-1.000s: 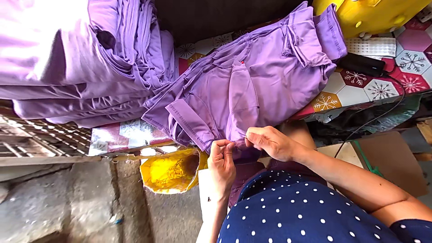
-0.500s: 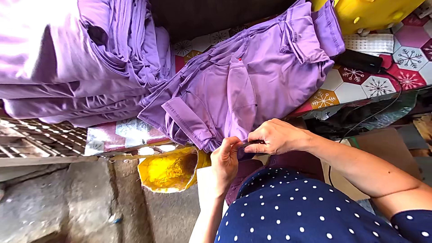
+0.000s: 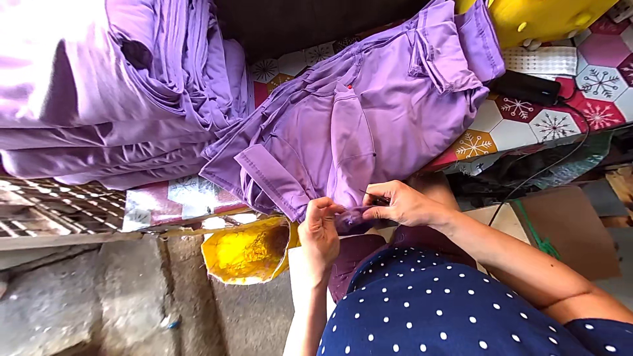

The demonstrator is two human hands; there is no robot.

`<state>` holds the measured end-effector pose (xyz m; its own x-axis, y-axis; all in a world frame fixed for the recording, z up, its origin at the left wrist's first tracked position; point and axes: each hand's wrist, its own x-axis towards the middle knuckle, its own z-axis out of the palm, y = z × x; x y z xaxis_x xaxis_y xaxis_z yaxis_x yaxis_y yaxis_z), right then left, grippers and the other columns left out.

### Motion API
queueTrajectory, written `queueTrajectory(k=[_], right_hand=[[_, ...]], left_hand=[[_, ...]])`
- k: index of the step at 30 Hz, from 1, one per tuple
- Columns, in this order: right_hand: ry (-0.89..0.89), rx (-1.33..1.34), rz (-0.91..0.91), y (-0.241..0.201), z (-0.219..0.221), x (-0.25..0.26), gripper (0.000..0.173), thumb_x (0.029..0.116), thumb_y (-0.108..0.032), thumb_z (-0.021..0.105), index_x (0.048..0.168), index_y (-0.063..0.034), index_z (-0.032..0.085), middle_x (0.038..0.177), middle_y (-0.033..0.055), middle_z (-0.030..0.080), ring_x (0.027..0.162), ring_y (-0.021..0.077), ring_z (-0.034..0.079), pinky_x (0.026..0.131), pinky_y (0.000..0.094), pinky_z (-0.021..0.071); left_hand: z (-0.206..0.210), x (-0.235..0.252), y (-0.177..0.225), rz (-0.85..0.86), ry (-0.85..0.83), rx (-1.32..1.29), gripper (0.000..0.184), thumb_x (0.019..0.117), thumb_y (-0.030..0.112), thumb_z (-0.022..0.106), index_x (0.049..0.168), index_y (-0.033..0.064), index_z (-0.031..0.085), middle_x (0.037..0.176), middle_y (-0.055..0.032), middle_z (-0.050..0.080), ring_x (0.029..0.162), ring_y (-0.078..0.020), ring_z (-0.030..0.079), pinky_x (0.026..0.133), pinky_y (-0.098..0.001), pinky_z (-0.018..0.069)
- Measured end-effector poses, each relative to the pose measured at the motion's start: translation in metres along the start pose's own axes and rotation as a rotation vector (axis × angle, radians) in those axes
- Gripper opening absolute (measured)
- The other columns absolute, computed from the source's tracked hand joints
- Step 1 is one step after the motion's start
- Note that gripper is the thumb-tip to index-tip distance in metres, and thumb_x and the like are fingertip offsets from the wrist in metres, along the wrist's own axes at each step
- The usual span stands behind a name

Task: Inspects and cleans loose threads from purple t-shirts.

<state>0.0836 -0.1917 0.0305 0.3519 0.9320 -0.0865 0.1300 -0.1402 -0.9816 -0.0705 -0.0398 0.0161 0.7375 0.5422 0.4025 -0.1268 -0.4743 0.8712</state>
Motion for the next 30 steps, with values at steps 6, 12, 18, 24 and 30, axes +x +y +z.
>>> queueTrajectory(k=[6, 12, 18, 24, 30], right_hand=[[0.045, 0.131, 0.003, -0.007, -0.001, -0.003, 0.009, 0.0957, -0.013, 0.07, 0.09, -0.0059, 0.071, 0.073, -0.0103, 0.062, 0.067, -0.0085, 0.054, 0.066, 0.0117, 0.0464], [0.165, 0.192, 0.087, -0.016, 0.009, 0.004, 0.012, 0.0953, -0.009, 0.069, 0.084, -0.007, 0.072, 0.064, -0.01, 0.058, 0.057, -0.0063, 0.049, 0.057, 0.0135, 0.0433], [0.233, 0.27, 0.151, -0.025, 0.024, 0.011, 0.013, 0.0965, -0.006, 0.067, 0.084, -0.0064, 0.07, 0.064, -0.0082, 0.058, 0.057, -0.0041, 0.052, 0.058, 0.0144, 0.0459], [0.263, 0.346, 0.155, -0.029, 0.03, 0.009, 0.014, 0.0973, -0.006, 0.066, 0.084, -0.006, 0.07, 0.067, -0.0065, 0.061, 0.061, -0.0028, 0.056, 0.061, 0.0153, 0.0484], [0.277, 0.359, 0.123, -0.027, 0.032, 0.006, 0.014, 0.0977, -0.005, 0.066, 0.085, -0.0056, 0.07, 0.067, -0.0071, 0.062, 0.06, -0.0037, 0.056, 0.06, 0.0139, 0.0479]], left_hand=[[-0.088, 0.003, -0.013, -0.024, 0.114, 0.599, 0.028, 0.1059, 0.013, 0.051, 0.099, -0.0108, 0.064, 0.087, -0.0162, 0.067, 0.079, -0.0134, 0.066, 0.076, -0.028, 0.0547], [-0.171, -0.012, -0.031, -0.615, 0.346, 1.053, 0.036, 0.1007, 0.007, 0.054, 0.132, -0.0082, 0.061, 0.147, -0.0401, 0.042, 0.14, -0.0553, 0.038, 0.117, -0.0581, 0.0298], [-0.05, -0.009, 0.017, -0.021, 0.052, 0.178, 0.024, 0.0939, 0.023, 0.073, 0.103, 0.0005, 0.074, 0.112, -0.0074, 0.071, 0.107, -0.0081, 0.067, 0.09, -0.0233, 0.0562], [0.001, -0.01, 0.007, 0.258, 0.062, 0.404, 0.024, 0.0845, 0.025, 0.082, 0.104, 0.0115, 0.077, 0.123, -0.0183, 0.063, 0.112, -0.0204, 0.059, 0.096, -0.0272, 0.0477], [0.001, -0.012, 0.008, 0.259, 0.134, 0.171, 0.006, 0.0917, 0.009, 0.075, 0.091, 0.0059, 0.079, 0.1, -0.0077, 0.076, 0.103, -0.0139, 0.069, 0.092, -0.0246, 0.0546]])
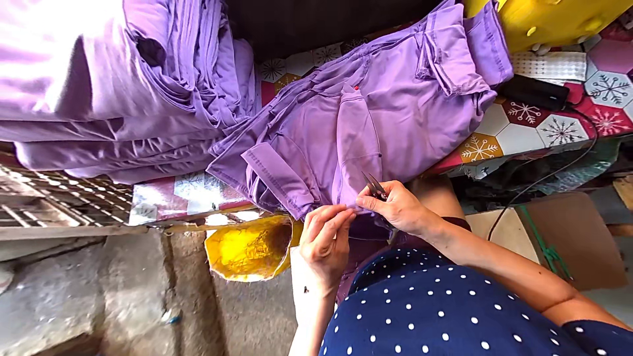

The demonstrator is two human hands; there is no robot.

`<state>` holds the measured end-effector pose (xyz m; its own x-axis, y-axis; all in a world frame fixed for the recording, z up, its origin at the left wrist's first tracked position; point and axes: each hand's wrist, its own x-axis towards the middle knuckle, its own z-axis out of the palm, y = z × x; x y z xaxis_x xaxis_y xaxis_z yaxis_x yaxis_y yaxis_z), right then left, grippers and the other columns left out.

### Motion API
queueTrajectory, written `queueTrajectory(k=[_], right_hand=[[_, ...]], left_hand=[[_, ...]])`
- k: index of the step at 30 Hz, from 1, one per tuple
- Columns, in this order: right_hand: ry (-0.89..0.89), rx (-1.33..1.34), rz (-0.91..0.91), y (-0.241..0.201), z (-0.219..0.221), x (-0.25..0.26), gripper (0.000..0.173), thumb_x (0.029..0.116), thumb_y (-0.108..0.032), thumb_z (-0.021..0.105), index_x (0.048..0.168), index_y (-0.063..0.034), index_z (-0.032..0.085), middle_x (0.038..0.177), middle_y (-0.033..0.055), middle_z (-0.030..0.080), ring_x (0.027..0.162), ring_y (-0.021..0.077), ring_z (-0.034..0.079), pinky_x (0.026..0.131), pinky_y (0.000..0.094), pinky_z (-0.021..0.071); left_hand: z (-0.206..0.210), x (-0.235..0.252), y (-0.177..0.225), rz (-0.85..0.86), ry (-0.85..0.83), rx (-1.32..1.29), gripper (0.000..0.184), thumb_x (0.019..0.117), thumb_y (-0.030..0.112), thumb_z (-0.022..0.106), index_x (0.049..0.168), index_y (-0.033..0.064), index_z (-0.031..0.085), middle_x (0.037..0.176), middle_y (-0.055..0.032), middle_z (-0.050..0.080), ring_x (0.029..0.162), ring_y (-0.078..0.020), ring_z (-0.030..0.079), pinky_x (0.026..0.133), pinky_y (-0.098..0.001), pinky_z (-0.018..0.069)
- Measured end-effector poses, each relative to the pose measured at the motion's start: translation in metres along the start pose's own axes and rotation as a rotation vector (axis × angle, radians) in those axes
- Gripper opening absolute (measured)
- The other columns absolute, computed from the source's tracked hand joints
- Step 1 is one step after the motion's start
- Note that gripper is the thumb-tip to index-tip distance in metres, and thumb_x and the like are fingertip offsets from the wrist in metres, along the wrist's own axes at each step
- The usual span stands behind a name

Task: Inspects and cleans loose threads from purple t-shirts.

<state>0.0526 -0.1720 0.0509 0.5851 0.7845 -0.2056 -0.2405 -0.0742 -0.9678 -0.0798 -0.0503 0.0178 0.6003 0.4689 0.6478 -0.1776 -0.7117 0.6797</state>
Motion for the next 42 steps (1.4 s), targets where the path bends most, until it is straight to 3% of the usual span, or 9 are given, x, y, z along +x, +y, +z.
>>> queueTrajectory(k=[7, 10, 13, 15, 18, 21, 24, 36, 42], right_hand=[[-0.029, -0.014, -0.115, 0.008, -0.008, 0.0, 0.014, 0.098, -0.005, 0.063, 0.085, -0.0069, 0.069, 0.066, -0.0098, 0.058, 0.059, -0.0056, 0.052, 0.058, 0.0124, 0.0451], [-0.034, 0.063, -0.134, 0.011, -0.014, 0.002, 0.015, 0.0974, -0.004, 0.062, 0.085, -0.009, 0.069, 0.065, -0.0113, 0.058, 0.056, -0.0062, 0.049, 0.054, 0.0119, 0.0424], [-0.025, 0.138, -0.072, 0.01, -0.016, 0.0, 0.016, 0.098, -0.005, 0.061, 0.086, -0.0112, 0.069, 0.065, -0.011, 0.058, 0.053, -0.0055, 0.047, 0.05, 0.0121, 0.0399], [-0.033, 0.172, -0.06, 0.009, -0.015, 0.001, 0.012, 0.0956, -0.004, 0.064, 0.087, -0.0114, 0.07, 0.066, -0.0113, 0.06, 0.053, -0.0056, 0.049, 0.05, 0.0119, 0.0409], [-0.078, 0.187, -0.095, 0.011, -0.013, 0.0, 0.01, 0.093, -0.004, 0.067, 0.089, -0.0114, 0.072, 0.071, -0.0113, 0.065, 0.059, -0.0056, 0.054, 0.055, 0.0124, 0.046], [-0.122, 0.148, -0.171, 0.009, -0.016, 0.0, 0.009, 0.093, -0.005, 0.067, 0.089, -0.0118, 0.072, 0.076, -0.0105, 0.067, 0.067, -0.0042, 0.06, 0.064, 0.0143, 0.0517], [-0.165, 0.026, -0.281, 0.005, -0.031, 0.001, 0.007, 0.0933, -0.006, 0.067, 0.09, -0.0096, 0.072, 0.079, -0.0107, 0.066, 0.073, -0.0045, 0.06, 0.07, 0.0147, 0.0522], [0.171, -0.437, -0.469, 0.011, -0.031, -0.006, 0.016, 0.0945, -0.009, 0.069, 0.108, -0.0046, 0.076, 0.102, 0.0013, 0.067, 0.086, 0.0022, 0.063, 0.074, 0.017, 0.0547], [0.223, -0.494, -0.7, 0.008, -0.014, -0.02, 0.015, 0.0909, -0.013, 0.076, 0.097, 0.0007, 0.077, 0.095, 0.0056, 0.067, 0.077, -0.001, 0.059, 0.067, 0.0114, 0.0507]], left_hand=[[-0.048, 0.004, -0.02, -0.157, 0.11, 0.144, 0.017, 0.099, 0.009, 0.064, 0.092, -0.0042, 0.071, 0.094, -0.0065, 0.074, 0.093, -0.0055, 0.07, 0.084, -0.0217, 0.0578], [-0.111, 0.003, -0.037, -0.425, 0.217, 0.73, 0.027, 0.1013, 0.014, 0.061, 0.1, -0.0109, 0.069, 0.096, -0.0226, 0.07, 0.089, -0.0215, 0.069, 0.084, -0.0321, 0.0548], [-0.148, 0.005, -0.041, -0.902, 0.162, 0.968, 0.052, 0.106, 0.039, 0.052, 0.107, -0.0102, 0.069, 0.117, -0.0315, 0.064, 0.114, -0.0437, 0.062, 0.1, -0.0583, 0.0429], [-0.129, 0.007, -0.021, -0.836, 0.045, 0.722, 0.046, 0.1061, 0.03, 0.053, 0.099, -0.0122, 0.07, 0.096, -0.0268, 0.069, 0.09, -0.0341, 0.067, 0.085, -0.052, 0.0502], [-0.066, 0.001, -0.004, -0.747, -0.244, -0.033, 0.029, 0.1006, 0.018, 0.057, 0.111, -0.0078, 0.064, 0.102, -0.0062, 0.072, 0.093, -0.0062, 0.068, 0.085, -0.0264, 0.0551], [-0.016, 0.0, -0.004, -0.737, -0.342, -0.518, 0.06, 0.0836, 0.032, 0.081, 0.123, -0.0041, 0.054, 0.108, -0.0001, 0.07, 0.097, -0.0039, 0.069, 0.088, -0.0241, 0.0577], [-0.014, 0.014, -0.004, -0.819, -0.361, -0.769, 0.024, 0.081, 0.006, 0.08, 0.101, 0.0079, 0.068, 0.088, 0.0048, 0.074, 0.081, -0.0034, 0.07, 0.077, -0.0229, 0.059], [-0.014, 0.028, 0.008, -0.853, -0.356, -0.769, 0.021, 0.0995, 0.001, 0.055, 0.092, 0.0086, 0.073, 0.087, 0.0022, 0.073, 0.082, -0.004, 0.068, 0.081, -0.0241, 0.0572], [-0.012, 0.032, 0.014, -0.853, -0.344, -0.714, 0.023, 0.1006, 0.003, 0.053, 0.09, 0.0088, 0.072, 0.084, 0.0023, 0.072, 0.081, -0.0045, 0.068, 0.08, -0.0246, 0.0573]])
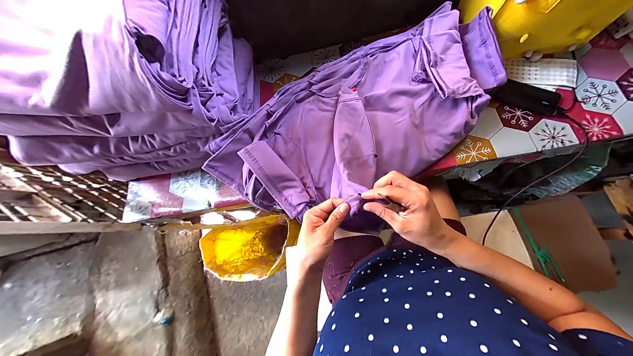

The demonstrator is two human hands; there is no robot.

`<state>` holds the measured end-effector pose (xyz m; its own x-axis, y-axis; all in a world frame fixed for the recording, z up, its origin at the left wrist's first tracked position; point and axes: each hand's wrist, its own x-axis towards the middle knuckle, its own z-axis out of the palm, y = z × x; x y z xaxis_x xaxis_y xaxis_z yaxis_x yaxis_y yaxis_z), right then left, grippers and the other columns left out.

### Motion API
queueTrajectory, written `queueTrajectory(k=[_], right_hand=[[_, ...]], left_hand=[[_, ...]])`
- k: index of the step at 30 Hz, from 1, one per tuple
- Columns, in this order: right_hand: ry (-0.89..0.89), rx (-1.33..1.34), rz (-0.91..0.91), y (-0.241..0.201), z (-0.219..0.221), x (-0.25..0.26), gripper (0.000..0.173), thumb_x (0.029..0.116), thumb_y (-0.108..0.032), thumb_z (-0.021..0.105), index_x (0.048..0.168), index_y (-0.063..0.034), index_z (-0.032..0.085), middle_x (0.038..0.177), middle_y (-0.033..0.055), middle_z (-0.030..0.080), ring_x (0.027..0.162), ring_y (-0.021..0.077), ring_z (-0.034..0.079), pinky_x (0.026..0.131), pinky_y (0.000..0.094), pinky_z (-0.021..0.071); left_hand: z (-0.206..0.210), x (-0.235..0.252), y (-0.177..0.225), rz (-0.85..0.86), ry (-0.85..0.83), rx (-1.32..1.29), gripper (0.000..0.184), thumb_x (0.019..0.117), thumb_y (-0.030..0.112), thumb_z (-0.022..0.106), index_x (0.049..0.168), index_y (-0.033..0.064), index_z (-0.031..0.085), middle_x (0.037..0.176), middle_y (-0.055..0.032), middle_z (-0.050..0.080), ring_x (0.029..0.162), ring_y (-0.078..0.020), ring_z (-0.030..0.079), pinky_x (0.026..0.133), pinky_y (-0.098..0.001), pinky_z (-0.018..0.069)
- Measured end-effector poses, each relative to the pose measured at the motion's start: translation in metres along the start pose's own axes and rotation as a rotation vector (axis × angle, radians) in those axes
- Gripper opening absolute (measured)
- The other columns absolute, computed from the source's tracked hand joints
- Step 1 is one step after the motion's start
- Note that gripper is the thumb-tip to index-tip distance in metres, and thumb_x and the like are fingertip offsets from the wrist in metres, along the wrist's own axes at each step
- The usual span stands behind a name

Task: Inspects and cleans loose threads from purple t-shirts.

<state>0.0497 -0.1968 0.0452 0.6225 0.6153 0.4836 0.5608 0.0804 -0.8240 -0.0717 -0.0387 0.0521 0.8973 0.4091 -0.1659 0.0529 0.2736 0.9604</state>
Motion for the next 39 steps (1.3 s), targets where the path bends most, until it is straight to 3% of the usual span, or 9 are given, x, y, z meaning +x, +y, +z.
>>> queueTrajectory(k=[5, 10, 13, 18, 24, 27, 30, 32, 39], right_hand=[[-0.055, -0.127, 0.052, 0.007, 0.0, 0.001, 0.02, 0.0919, -0.021, 0.077, 0.104, -0.0055, 0.078, 0.106, 0.0054, 0.07, 0.083, 0.0054, 0.065, 0.069, 0.022, 0.0565], [-0.165, -0.034, 0.263, 0.034, -0.003, 0.015, 0.006, 0.0917, -0.008, 0.071, 0.094, -0.0059, 0.075, 0.087, 0.001, 0.067, 0.076, 0.0045, 0.06, 0.069, 0.0216, 0.0514], [-0.037, -0.014, 0.148, 0.03, -0.004, 0.015, 0.008, 0.0922, -0.008, 0.07, 0.096, -0.0032, 0.075, 0.092, 0.002, 0.068, 0.079, 0.0019, 0.062, 0.07, 0.0164, 0.0528], [-0.061, -0.004, -0.058, 0.01, 0.006, 0.008, 0.017, 0.0902, -0.015, 0.078, 0.099, -0.0002, 0.078, 0.095, 0.0057, 0.069, 0.077, 0.0015, 0.062, 0.067, 0.0148, 0.0535], [-0.079, -0.015, -0.182, 0.012, 0.01, 0.005, 0.011, 0.0932, -0.007, 0.069, 0.091, 0.0025, 0.074, 0.087, 0.0094, 0.069, 0.072, 0.0055, 0.062, 0.063, 0.0167, 0.0515], [-0.137, -0.073, -0.064, 0.017, 0.0, 0.005, 0.023, 0.0994, -0.021, 0.065, 0.09, -0.0003, 0.07, 0.08, 0.005, 0.064, 0.067, 0.0051, 0.057, 0.059, 0.0185, 0.0484], [-0.249, -0.26, -0.038, 0.02, -0.005, 0.004, 0.062, 0.1047, -0.059, 0.042, 0.091, -0.0049, 0.07, 0.073, 0.0033, 0.061, 0.059, 0.0115, 0.057, 0.05, 0.0298, 0.0444], [-0.288, -0.312, -0.045, 0.019, -0.005, 0.004, 0.064, 0.1061, -0.058, 0.036, 0.088, -0.0064, 0.069, 0.069, 0.0033, 0.061, 0.057, 0.0138, 0.058, 0.048, 0.033, 0.0425], [-0.305, -0.285, -0.084, 0.028, -0.005, 0.005, 0.056, 0.1039, -0.053, 0.048, 0.076, -0.0071, 0.066, 0.058, 0.0017, 0.055, 0.052, 0.0132, 0.053, 0.046, 0.0319, 0.0376]], left_hand=[[0.002, 0.002, 0.001, -0.035, 0.011, 0.028, 0.028, 0.1053, 0.006, 0.044, 0.092, 0.0096, 0.068, 0.084, 0.0032, 0.07, 0.081, -0.0036, 0.067, 0.08, -0.0242, 0.0563], [-0.005, 0.009, -0.003, -0.036, 0.036, 0.104, 0.023, 0.105, 0.005, 0.048, 0.098, 0.0089, 0.069, 0.083, 0.0032, 0.07, 0.078, -0.0037, 0.067, 0.075, -0.0235, 0.0573], [-0.003, 0.009, 0.0, -0.008, 0.102, 0.088, 0.019, 0.1014, 0.0, 0.052, 0.096, 0.0064, 0.069, 0.084, 0.0015, 0.071, 0.077, -0.0043, 0.067, 0.074, -0.0228, 0.0575], [0.004, 0.006, 0.004, 0.053, 0.12, 0.097, 0.02, 0.0962, -0.004, 0.057, 0.112, 0.0082, 0.06, 0.08, 0.0012, 0.073, 0.074, -0.0043, 0.07, 0.074, -0.0218, 0.0581], [0.004, 0.007, 0.005, 0.069, 0.129, 0.154, 0.024, 0.095, -0.004, 0.058, 0.114, 0.0097, 0.057, 0.075, 0.0031, 0.072, 0.069, -0.0028, 0.068, 0.07, -0.0195, 0.0567], [0.002, 0.007, 0.005, 0.062, 0.135, 0.147, 0.025, 0.0955, -0.003, 0.058, 0.116, 0.0103, 0.055, 0.076, 0.0026, 0.072, 0.069, -0.0034, 0.069, 0.071, -0.0203, 0.0572], [0.003, 0.008, 0.006, 0.07, 0.128, 0.14, 0.024, 0.0961, -0.003, 0.058, 0.116, 0.0096, 0.055, 0.076, 0.0016, 0.072, 0.069, -0.0043, 0.069, 0.071, -0.0213, 0.0577], [0.004, 0.008, 0.006, 0.079, 0.116, 0.15, 0.024, 0.0957, -0.003, 0.058, 0.116, 0.0092, 0.056, 0.076, 0.0014, 0.072, 0.07, -0.0044, 0.069, 0.072, -0.0213, 0.0577], [0.005, 0.009, 0.006, 0.085, 0.106, 0.171, 0.023, 0.0956, -0.002, 0.06, 0.116, 0.0092, 0.057, 0.076, 0.0008, 0.073, 0.069, -0.0043, 0.069, 0.071, -0.0209, 0.0576]])
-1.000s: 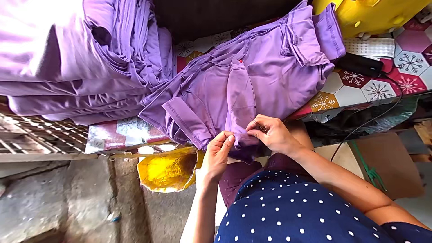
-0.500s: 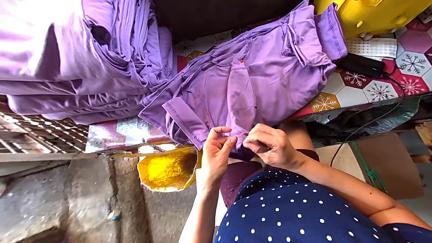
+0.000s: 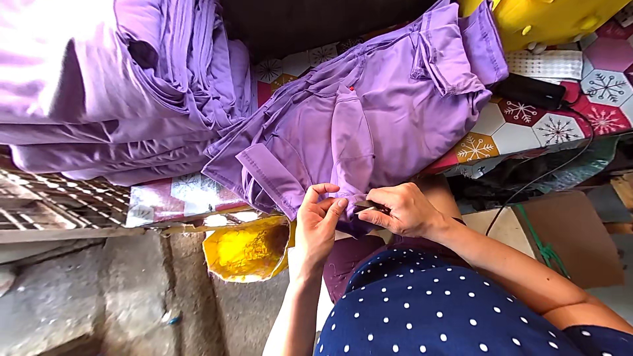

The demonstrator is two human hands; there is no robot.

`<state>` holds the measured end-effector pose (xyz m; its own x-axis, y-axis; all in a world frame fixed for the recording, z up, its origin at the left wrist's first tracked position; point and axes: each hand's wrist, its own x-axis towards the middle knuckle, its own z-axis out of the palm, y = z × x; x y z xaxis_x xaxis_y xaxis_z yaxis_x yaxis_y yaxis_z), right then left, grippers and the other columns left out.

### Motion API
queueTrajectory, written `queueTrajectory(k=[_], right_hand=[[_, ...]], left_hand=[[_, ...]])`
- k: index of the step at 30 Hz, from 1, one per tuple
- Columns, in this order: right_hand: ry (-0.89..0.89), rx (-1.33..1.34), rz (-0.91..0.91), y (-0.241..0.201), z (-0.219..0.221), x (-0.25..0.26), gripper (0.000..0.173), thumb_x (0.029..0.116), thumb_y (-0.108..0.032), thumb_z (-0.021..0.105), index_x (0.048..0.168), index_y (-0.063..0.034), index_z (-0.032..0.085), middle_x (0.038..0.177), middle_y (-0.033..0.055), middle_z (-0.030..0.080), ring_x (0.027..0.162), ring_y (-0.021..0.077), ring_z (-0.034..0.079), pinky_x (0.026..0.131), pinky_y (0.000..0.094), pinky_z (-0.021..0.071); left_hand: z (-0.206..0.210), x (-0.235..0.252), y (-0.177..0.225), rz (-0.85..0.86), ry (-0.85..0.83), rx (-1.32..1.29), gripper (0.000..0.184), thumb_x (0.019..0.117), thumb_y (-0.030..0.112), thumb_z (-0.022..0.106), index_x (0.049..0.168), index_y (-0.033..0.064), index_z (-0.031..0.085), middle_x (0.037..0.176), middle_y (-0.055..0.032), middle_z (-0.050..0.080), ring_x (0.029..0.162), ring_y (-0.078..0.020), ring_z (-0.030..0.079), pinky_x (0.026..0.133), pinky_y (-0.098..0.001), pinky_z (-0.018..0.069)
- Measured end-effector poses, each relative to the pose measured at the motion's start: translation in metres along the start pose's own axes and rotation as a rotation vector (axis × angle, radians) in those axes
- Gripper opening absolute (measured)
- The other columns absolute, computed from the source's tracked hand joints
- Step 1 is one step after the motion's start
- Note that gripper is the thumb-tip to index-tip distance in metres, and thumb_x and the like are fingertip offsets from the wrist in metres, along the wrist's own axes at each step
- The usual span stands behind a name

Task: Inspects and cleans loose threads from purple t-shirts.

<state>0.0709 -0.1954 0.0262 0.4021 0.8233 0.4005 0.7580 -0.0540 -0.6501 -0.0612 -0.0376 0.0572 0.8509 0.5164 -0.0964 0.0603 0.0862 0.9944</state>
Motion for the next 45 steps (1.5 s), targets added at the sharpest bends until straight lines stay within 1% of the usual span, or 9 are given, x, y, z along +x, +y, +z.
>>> queueTrajectory(k=[18, 24, 28, 31, 38, 40, 42, 43, 45], right_hand=[[0.018, -0.008, 0.001, 0.002, -0.002, -0.003, 0.051, 0.1035, -0.047, 0.053, 0.076, -0.0068, 0.067, 0.058, 0.0018, 0.056, 0.051, 0.0123, 0.053, 0.047, 0.0308, 0.0382], [0.071, -0.011, -0.018, 0.004, -0.001, -0.003, 0.049, 0.104, -0.039, 0.054, 0.069, -0.0075, 0.064, 0.054, 0.0009, 0.052, 0.049, 0.0109, 0.05, 0.045, 0.0297, 0.0358], [0.079, 0.016, 0.028, 0.003, -0.007, -0.002, 0.048, 0.1015, -0.047, 0.056, 0.078, -0.0069, 0.067, 0.057, -0.0015, 0.051, 0.05, 0.0071, 0.046, 0.046, 0.0257, 0.0365], [0.024, -0.043, -0.005, 0.0, -0.01, -0.001, 0.052, 0.1015, -0.052, 0.054, 0.082, -0.0067, 0.07, 0.059, 0.0005, 0.057, 0.051, 0.0106, 0.052, 0.046, 0.0292, 0.0383], [0.027, 0.007, -0.029, 0.002, -0.01, 0.0, 0.048, 0.1048, -0.041, 0.053, 0.072, -0.0078, 0.065, 0.056, 0.0006, 0.053, 0.05, 0.011, 0.051, 0.046, 0.0295, 0.0364], [0.071, 0.11, 0.08, 0.006, -0.011, 0.0, 0.045, 0.1001, -0.048, 0.06, 0.086, -0.006, 0.071, 0.071, 0.0009, 0.061, 0.062, 0.0081, 0.056, 0.053, 0.0269, 0.0454], [-0.045, 0.243, 0.23, 0.014, -0.015, 0.003, 0.056, 0.087, -0.055, 0.075, 0.117, -0.0071, 0.072, 0.102, 0.0013, 0.069, 0.088, 0.0078, 0.064, 0.075, 0.0302, 0.0557], [-0.08, 0.322, 0.264, 0.017, -0.012, 0.003, 0.051, 0.0839, -0.045, 0.081, 0.117, -0.0066, 0.072, 0.102, 0.0013, 0.068, 0.09, 0.0069, 0.063, 0.078, 0.0291, 0.0543], [0.018, 0.403, 0.177, 0.015, 0.001, -0.002, 0.02, 0.0874, -0.02, 0.078, 0.095, -0.0016, 0.073, 0.088, 0.0031, 0.069, 0.081, 0.0039, 0.063, 0.072, 0.0212, 0.0529]], left_hand=[[0.001, 0.001, -0.002, 0.004, -0.019, 0.02, 0.022, 0.0953, -0.001, 0.06, 0.114, 0.0096, 0.057, 0.074, 0.0021, 0.072, 0.068, -0.0034, 0.068, 0.07, -0.0205, 0.0567], [0.003, 0.0, -0.001, 0.017, -0.018, 0.005, 0.02, 0.0951, -0.002, 0.06, 0.112, 0.0088, 0.058, 0.074, 0.0013, 0.072, 0.068, -0.004, 0.068, 0.07, -0.0201, 0.0565], [0.002, -0.002, -0.001, 0.074, -0.037, 0.056, 0.021, 0.0959, -0.001, 0.06, 0.114, 0.0082, 0.057, 0.076, 0.0015, 0.073, 0.07, -0.0038, 0.069, 0.071, -0.0201, 0.0571], [0.004, -0.004, -0.001, 0.113, -0.05, 0.105, 0.021, 0.0964, -0.001, 0.06, 0.115, 0.0086, 0.056, 0.079, 0.0033, 0.073, 0.071, -0.0027, 0.069, 0.07, -0.0191, 0.057], [0.005, -0.003, -0.002, 0.139, -0.077, 0.118, 0.02, 0.0964, -0.001, 0.06, 0.115, 0.0071, 0.057, 0.08, 0.0029, 0.073, 0.072, -0.0028, 0.069, 0.071, -0.0192, 0.0572], [0.003, -0.003, -0.003, 0.152, -0.097, 0.122, 0.021, 0.0967, 0.0, 0.06, 0.115, 0.007, 0.056, 0.081, 0.0034, 0.074, 0.073, -0.0024, 0.069, 0.071, -0.0188, 0.0571], [-0.001, -0.004, -0.003, 0.177, -0.119, 0.137, 0.022, 0.0971, 0.001, 0.061, 0.118, 0.0075, 0.056, 0.084, 0.0046, 0.074, 0.075, -0.0017, 0.069, 0.072, -0.0185, 0.0571], [-0.003, -0.004, -0.003, 0.188, -0.119, 0.158, 0.023, 0.0971, 0.002, 0.061, 0.119, 0.0075, 0.056, 0.085, 0.0047, 0.074, 0.076, -0.0015, 0.069, 0.073, -0.0184, 0.057], [-0.011, -0.006, -0.003, 0.23, -0.091, 0.268, 0.024, 0.0964, 0.004, 0.063, 0.12, 0.0061, 0.057, 0.089, 0.0048, 0.075, 0.079, -0.0009, 0.07, 0.074, -0.0177, 0.0575]])
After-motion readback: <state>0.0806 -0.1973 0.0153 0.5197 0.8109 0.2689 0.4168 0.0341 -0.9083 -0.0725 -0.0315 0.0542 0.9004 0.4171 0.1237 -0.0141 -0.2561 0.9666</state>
